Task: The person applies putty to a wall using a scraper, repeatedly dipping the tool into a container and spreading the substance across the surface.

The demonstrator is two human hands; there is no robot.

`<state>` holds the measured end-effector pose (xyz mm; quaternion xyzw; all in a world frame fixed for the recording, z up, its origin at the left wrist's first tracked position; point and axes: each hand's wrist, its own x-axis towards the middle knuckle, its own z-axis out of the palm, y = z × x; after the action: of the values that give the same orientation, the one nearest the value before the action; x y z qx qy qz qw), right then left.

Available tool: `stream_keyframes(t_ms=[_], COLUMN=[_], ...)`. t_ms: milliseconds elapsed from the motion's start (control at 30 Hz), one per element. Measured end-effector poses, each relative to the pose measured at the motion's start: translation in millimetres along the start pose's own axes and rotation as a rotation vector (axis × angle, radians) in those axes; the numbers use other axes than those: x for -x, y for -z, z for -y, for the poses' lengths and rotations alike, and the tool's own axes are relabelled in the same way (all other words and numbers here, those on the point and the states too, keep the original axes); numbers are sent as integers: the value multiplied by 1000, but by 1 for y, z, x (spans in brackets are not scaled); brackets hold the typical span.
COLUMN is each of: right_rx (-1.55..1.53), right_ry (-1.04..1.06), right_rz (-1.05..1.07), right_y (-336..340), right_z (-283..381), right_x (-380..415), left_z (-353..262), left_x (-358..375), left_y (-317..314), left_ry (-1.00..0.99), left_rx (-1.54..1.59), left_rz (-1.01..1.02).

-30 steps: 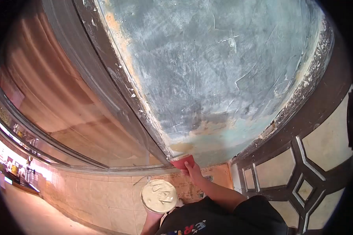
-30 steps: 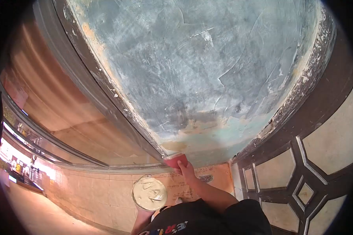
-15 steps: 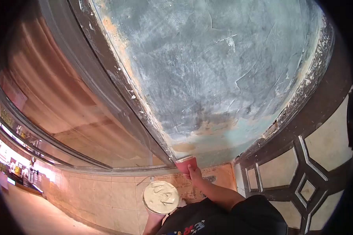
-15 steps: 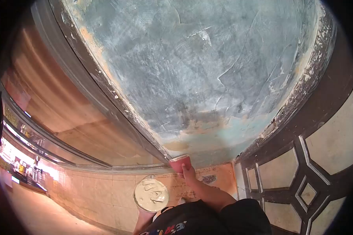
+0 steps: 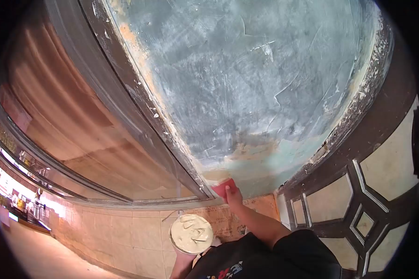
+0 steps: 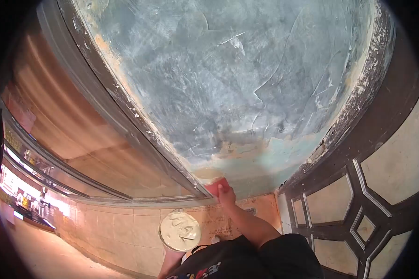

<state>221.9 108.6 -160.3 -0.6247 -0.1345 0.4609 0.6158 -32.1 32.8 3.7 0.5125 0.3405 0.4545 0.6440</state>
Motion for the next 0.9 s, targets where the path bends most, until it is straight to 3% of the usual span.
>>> stream_keyframes(t_ms=[67,167,233,267,333,400,467,567,700,800,867,900], right_rx=[78,109,446,448,699,708,719,658,703,759,541,543], right_ry=[-69,-104,194,193,572,571,570,522,421,336,113,111], right_rz=[1,-1,42,42,59,84,112,-101,-156,-84,77,79], right_y=[16,25,25,21,0,-19,-28,-28,19,35,34,30], right_z=[-17,-41,-70,-59,-6,41,59,60,6,-17,-24,-27], right_x=[12,28,15,19,36,47,40,21,26,37,43,40], left_z=[3,5,6,8,11,1,3,8,16,6,8,9], left_x=[3,6,8,8,9,5,2,2,6,12,17,18], left_y=[2,10,10,10,8,-3,-2,-2,5,-3,-4,-3], left_ry=[67,-46,-110,-77,-11,86,-28,-69,-92,-111,-67,-37], left_rx=[124,-112,-204,-144,-23,99,-44,-146,-184,-193,-71,-60], left_rz=[-75,3,38,25,4,-44,45,88,55,15,-15,-23])
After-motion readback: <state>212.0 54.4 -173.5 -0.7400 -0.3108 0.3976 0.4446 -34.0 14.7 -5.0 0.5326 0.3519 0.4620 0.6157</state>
